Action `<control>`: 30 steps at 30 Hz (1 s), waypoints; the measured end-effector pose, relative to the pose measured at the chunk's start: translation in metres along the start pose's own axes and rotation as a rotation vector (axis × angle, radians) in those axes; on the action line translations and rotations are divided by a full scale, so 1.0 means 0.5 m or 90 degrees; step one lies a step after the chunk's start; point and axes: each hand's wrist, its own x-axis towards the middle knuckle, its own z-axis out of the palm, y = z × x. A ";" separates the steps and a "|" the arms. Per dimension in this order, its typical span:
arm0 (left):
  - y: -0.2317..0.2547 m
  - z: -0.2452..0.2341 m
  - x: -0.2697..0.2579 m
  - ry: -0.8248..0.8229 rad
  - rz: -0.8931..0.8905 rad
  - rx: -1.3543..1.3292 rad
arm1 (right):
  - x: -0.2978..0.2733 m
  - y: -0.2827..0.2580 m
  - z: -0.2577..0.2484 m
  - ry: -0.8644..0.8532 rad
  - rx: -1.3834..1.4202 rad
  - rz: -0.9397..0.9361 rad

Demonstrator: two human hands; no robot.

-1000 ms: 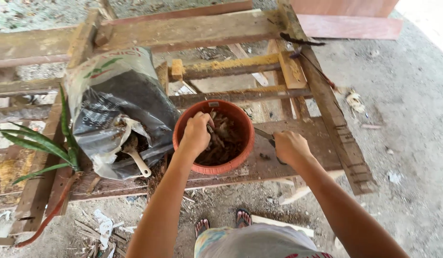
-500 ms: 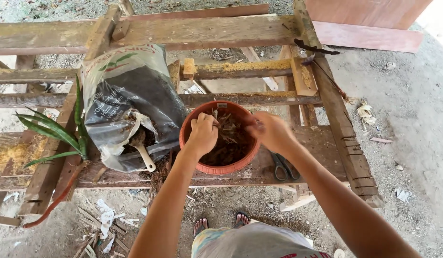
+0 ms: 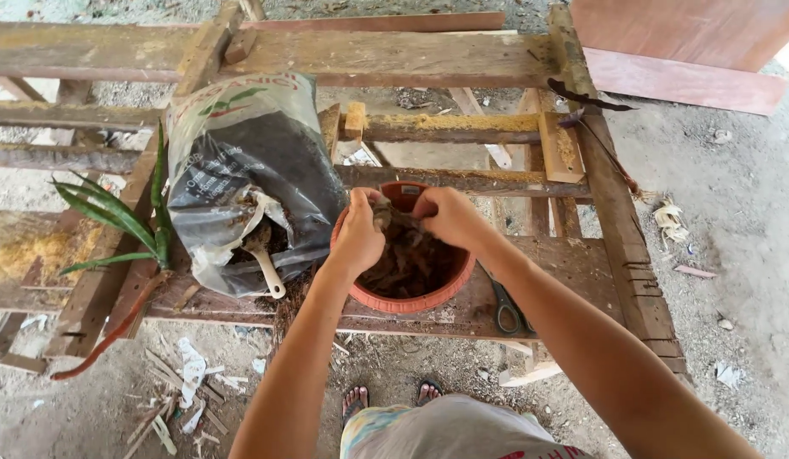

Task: Cutting dry leaves into a pot using scissors to prepare mulch or compost.

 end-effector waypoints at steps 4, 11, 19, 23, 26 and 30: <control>-0.048 0.034 0.035 0.018 -0.004 -0.025 | -0.028 -0.059 -0.026 -0.027 0.075 -0.005; -0.057 0.063 0.058 0.132 0.023 -0.037 | -0.035 -0.063 -0.001 -0.056 0.527 0.041; -0.048 0.085 0.044 0.211 0.014 -0.183 | -0.042 -0.064 0.007 0.038 0.482 -0.001; -0.074 0.119 0.066 0.241 0.150 -0.037 | -0.018 -0.043 0.027 0.078 0.392 0.058; -0.092 0.145 0.070 0.289 0.222 0.129 | -0.014 -0.043 0.038 0.068 0.299 0.097; -0.084 0.139 0.060 0.296 0.264 0.243 | 0.065 0.038 0.099 0.147 0.063 0.071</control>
